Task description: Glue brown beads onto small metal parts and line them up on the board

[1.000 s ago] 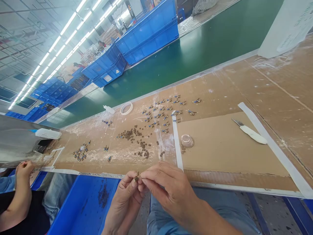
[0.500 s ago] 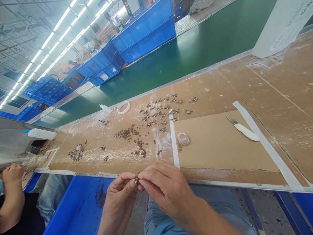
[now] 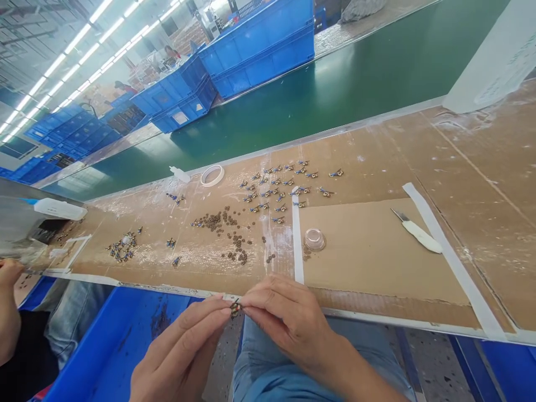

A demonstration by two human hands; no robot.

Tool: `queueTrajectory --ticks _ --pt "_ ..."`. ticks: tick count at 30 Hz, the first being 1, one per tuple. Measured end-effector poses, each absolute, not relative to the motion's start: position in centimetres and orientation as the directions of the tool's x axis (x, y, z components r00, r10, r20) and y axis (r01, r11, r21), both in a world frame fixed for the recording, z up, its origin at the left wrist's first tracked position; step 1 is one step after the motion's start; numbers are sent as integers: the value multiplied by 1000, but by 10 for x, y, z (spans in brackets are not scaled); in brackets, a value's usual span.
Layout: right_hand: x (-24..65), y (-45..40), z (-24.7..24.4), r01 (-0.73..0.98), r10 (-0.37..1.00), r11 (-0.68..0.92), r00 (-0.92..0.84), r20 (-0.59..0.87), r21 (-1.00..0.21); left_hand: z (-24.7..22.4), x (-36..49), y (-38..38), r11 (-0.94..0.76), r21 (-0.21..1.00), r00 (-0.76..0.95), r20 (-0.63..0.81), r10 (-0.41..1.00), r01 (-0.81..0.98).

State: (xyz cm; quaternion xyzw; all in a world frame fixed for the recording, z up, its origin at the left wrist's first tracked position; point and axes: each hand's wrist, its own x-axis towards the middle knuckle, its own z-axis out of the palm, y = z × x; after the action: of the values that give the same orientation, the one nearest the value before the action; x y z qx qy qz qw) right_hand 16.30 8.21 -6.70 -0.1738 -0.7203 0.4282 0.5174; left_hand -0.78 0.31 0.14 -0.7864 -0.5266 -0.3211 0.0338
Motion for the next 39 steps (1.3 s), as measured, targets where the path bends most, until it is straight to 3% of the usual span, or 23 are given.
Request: queueTrajectory --ticks 4,13,16,19,22,25,28,39 --pt "165 82 -67 -183 672 606 -404 621 -774 2 -10 -2 -469 208 316 505 803 859" --pt "165 82 -67 -163 655 636 -402 640 -754 2 -10 -1 -477 220 317 509 800 851" --pt "164 83 -66 -118 672 639 -395 626 -760 7 -13 10 -453 327 259 494 830 830" --pt "167 85 -66 4 703 665 -342 623 -747 0 -19 30 -306 485 78 434 898 819" --pt "170 86 -67 72 710 681 -306 634 -729 -18 -24 67 -88 679 -131 264 956 729" --pt "169 87 -73 74 664 732 -295 687 -677 -37 -20 120 60 804 -167 49 985 592" --pt "165 87 -84 101 630 767 -302 715 -633 -45 -8 172 98 783 -124 -26 992 614" --pt "160 90 -89 192 642 764 -332 692 -616 -44 22 297 52 670 -43 -30 999 740"
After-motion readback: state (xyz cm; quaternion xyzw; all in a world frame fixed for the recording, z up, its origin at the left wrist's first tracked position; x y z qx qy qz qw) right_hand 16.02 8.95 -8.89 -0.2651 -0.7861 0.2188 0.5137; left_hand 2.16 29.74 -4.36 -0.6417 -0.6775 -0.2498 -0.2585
